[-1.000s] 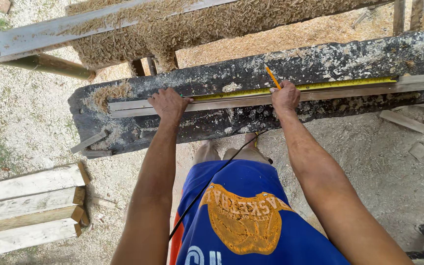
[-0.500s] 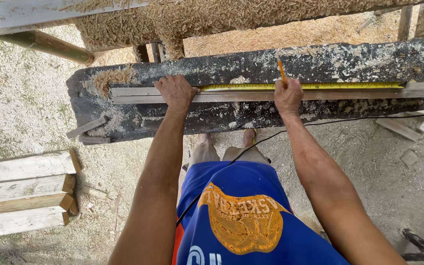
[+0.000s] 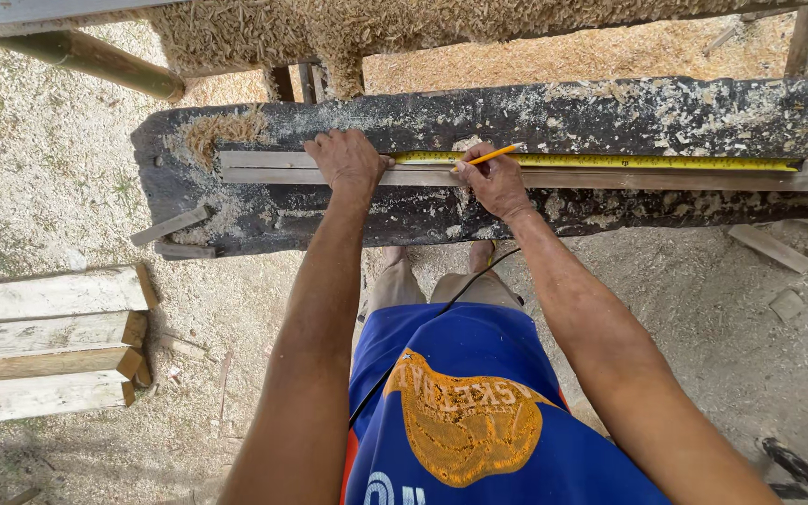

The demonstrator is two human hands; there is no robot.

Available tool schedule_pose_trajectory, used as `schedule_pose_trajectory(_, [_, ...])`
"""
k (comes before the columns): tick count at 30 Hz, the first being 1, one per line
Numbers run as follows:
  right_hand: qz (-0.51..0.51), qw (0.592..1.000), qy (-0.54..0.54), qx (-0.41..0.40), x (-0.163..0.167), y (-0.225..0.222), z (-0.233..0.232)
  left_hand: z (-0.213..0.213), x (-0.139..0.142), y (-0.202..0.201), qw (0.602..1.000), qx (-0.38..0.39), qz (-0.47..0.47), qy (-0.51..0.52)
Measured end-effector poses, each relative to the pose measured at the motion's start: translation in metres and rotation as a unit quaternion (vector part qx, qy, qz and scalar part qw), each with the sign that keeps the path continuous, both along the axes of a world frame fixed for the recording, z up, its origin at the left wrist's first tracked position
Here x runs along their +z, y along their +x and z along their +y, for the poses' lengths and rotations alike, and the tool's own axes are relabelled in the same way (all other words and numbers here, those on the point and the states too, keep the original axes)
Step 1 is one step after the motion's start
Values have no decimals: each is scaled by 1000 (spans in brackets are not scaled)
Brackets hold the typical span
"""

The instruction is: The person uses a claw hammer to drive nails into thin wooden strips laid on a workbench, then carries the strips to a rack and sorts through them. They later place a strip on the bench, measure it with a tape measure, and mark it with a pencil.

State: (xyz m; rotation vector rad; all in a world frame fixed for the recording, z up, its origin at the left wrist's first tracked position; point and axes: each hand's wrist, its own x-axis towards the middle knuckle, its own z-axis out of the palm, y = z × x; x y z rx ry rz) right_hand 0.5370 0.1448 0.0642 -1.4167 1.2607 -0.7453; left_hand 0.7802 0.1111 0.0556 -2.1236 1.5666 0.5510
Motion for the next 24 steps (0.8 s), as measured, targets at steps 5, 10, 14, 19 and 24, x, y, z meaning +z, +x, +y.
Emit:
schedule_pose_trajectory(5, [-37,999,32,-21,-5,2,1,0,-1,1,1000,6,10,16])
schedule_pose_trajectory(10, [-43,997,60,-36,-8,2,1,1,-3,1,1000,7,10,2])
schedule_pose_trajectory(14, [-81,991,94,-42,-9,2,0,1,-6,3,1000,4,12,-15])
schedule_pose_trajectory(19, [-61,995,78,-27,-11,0,-1,0,-8,4,1000,11,27,1])
schedule_pose_trajectory(24, [-45,995,82,-18,-13,-1,-3,-1,-6,4,1000,9,23,14])
